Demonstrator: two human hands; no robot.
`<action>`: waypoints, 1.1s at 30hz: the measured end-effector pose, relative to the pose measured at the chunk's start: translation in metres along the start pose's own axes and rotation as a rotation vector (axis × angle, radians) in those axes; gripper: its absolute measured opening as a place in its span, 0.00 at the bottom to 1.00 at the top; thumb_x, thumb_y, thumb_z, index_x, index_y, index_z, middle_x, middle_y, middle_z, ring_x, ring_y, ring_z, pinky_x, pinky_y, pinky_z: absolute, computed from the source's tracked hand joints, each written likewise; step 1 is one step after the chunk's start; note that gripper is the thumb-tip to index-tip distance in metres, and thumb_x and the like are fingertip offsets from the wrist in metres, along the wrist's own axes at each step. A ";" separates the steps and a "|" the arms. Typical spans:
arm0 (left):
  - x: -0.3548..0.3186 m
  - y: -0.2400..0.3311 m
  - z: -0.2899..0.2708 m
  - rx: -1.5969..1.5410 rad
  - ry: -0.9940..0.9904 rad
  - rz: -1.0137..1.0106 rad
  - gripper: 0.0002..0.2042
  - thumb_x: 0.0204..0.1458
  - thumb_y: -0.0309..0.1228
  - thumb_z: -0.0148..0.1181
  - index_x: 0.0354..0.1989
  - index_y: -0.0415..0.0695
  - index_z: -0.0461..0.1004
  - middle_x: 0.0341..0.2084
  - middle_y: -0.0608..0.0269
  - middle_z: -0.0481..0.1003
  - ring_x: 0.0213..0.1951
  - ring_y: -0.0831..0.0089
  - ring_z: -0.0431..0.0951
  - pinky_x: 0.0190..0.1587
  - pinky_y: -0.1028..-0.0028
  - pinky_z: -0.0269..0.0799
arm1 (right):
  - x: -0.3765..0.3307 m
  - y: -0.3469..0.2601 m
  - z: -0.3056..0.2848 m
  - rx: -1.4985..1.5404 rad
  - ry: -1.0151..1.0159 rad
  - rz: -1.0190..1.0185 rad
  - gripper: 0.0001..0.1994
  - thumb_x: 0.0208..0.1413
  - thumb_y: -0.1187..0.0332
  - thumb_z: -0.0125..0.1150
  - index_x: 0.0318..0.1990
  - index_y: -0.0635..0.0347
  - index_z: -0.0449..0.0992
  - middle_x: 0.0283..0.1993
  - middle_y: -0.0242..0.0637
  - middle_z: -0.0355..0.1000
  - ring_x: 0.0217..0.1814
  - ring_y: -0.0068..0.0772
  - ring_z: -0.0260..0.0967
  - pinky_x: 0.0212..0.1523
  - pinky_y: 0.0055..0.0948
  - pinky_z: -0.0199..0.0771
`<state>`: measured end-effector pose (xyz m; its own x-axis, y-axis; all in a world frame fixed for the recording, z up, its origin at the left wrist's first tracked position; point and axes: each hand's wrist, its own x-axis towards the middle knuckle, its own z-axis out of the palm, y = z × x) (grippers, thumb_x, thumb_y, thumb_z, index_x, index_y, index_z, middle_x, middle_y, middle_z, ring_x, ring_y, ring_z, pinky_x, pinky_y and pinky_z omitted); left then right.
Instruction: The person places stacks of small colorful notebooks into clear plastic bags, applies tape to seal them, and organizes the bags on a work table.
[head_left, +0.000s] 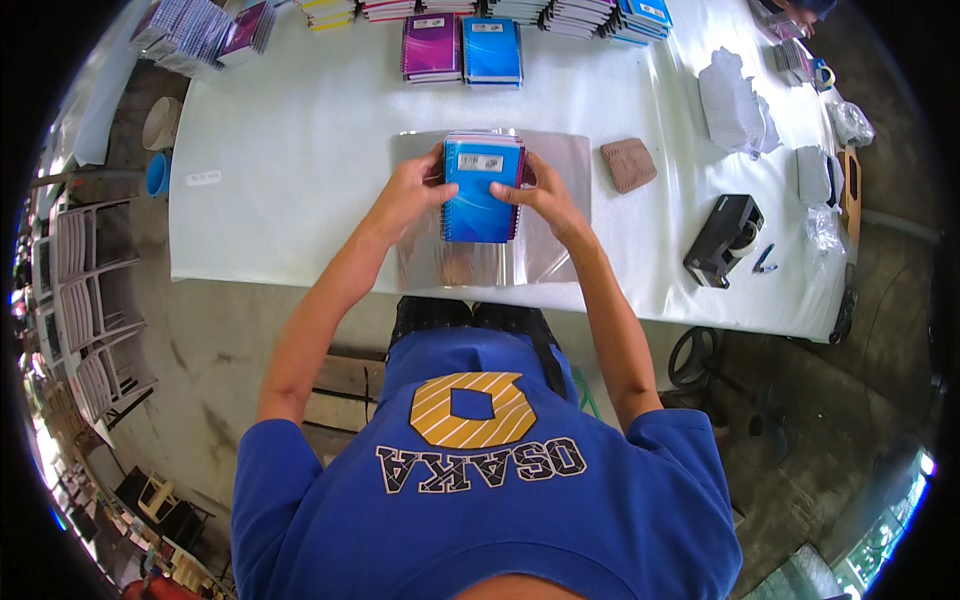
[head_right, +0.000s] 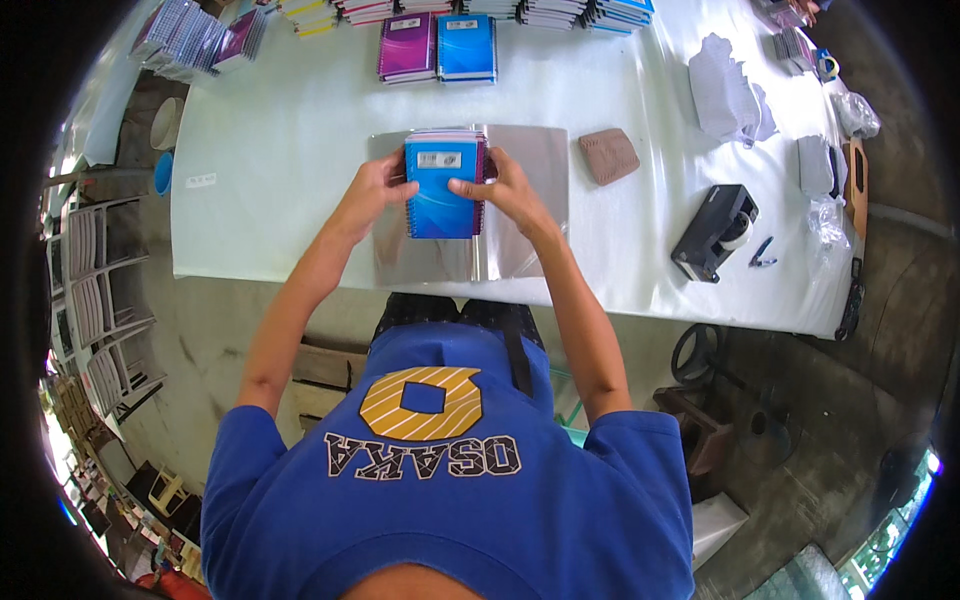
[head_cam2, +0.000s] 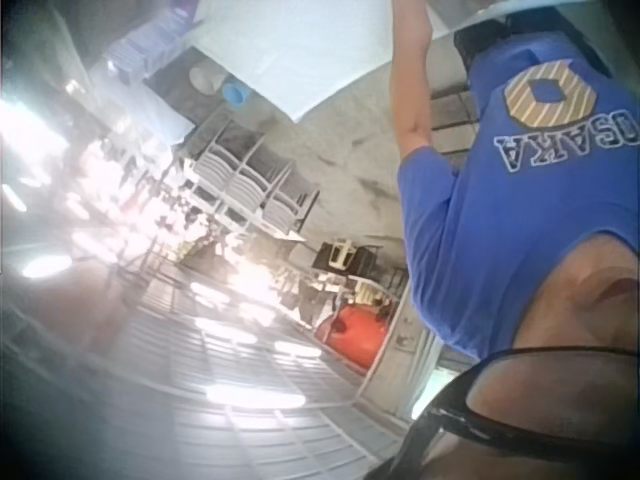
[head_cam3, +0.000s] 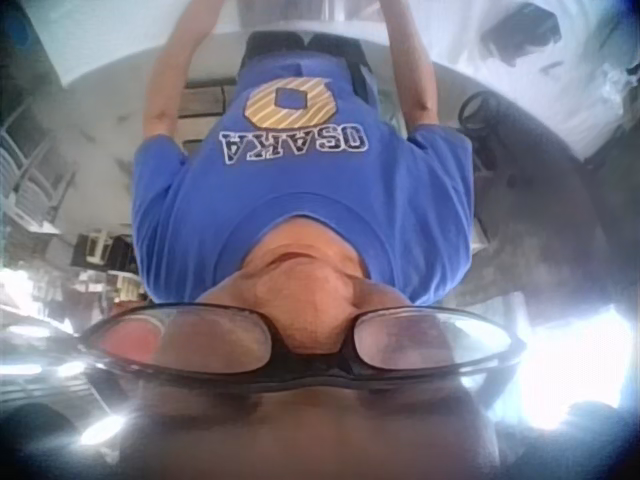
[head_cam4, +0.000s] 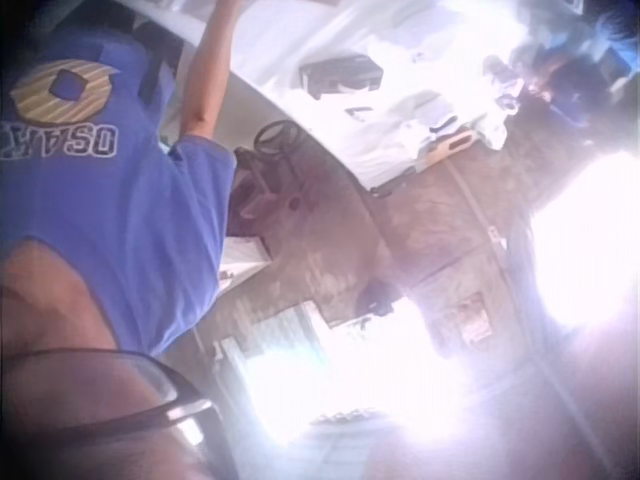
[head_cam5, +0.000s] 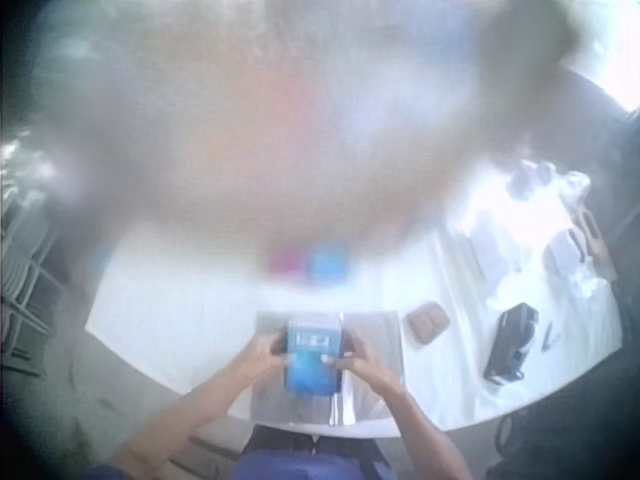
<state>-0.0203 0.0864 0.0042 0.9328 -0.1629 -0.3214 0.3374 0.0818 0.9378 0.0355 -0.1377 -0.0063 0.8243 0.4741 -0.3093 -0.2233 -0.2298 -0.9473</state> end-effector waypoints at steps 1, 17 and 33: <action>0.001 -0.003 0.002 -0.003 -0.003 -0.010 0.29 0.50 0.22 0.61 0.63 0.37 0.61 0.51 0.58 0.73 0.50 0.71 0.74 0.52 0.71 0.69 | -0.006 -0.002 0.000 0.057 -0.026 0.185 0.39 0.40 0.53 0.75 0.56 0.70 0.67 0.49 0.46 0.72 0.54 0.37 0.67 0.55 0.33 0.64; 0.014 -0.040 0.042 0.054 0.247 -0.257 0.09 0.57 0.23 0.55 0.45 0.36 0.73 0.30 0.65 0.76 0.29 0.81 0.73 0.29 0.77 0.68 | -0.023 0.065 0.010 -0.449 0.327 -0.027 0.33 0.54 0.44 0.61 0.40 0.77 0.76 0.37 0.61 0.70 0.37 0.55 0.72 0.40 0.43 0.72; 0.010 -0.038 0.043 0.066 0.211 -0.307 0.11 0.59 0.24 0.54 0.48 0.37 0.71 0.31 0.66 0.75 0.28 0.80 0.71 0.26 0.76 0.65 | -0.037 0.061 0.008 -0.389 0.300 0.019 0.28 0.55 0.50 0.62 0.42 0.76 0.75 0.38 0.57 0.71 0.41 0.50 0.71 0.42 0.40 0.71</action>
<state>-0.0293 0.0392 -0.0290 0.7973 0.0363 -0.6025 0.6031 -0.0045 0.7977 -0.0126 -0.1624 -0.0532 0.9483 0.2137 -0.2348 -0.0768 -0.5634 -0.8226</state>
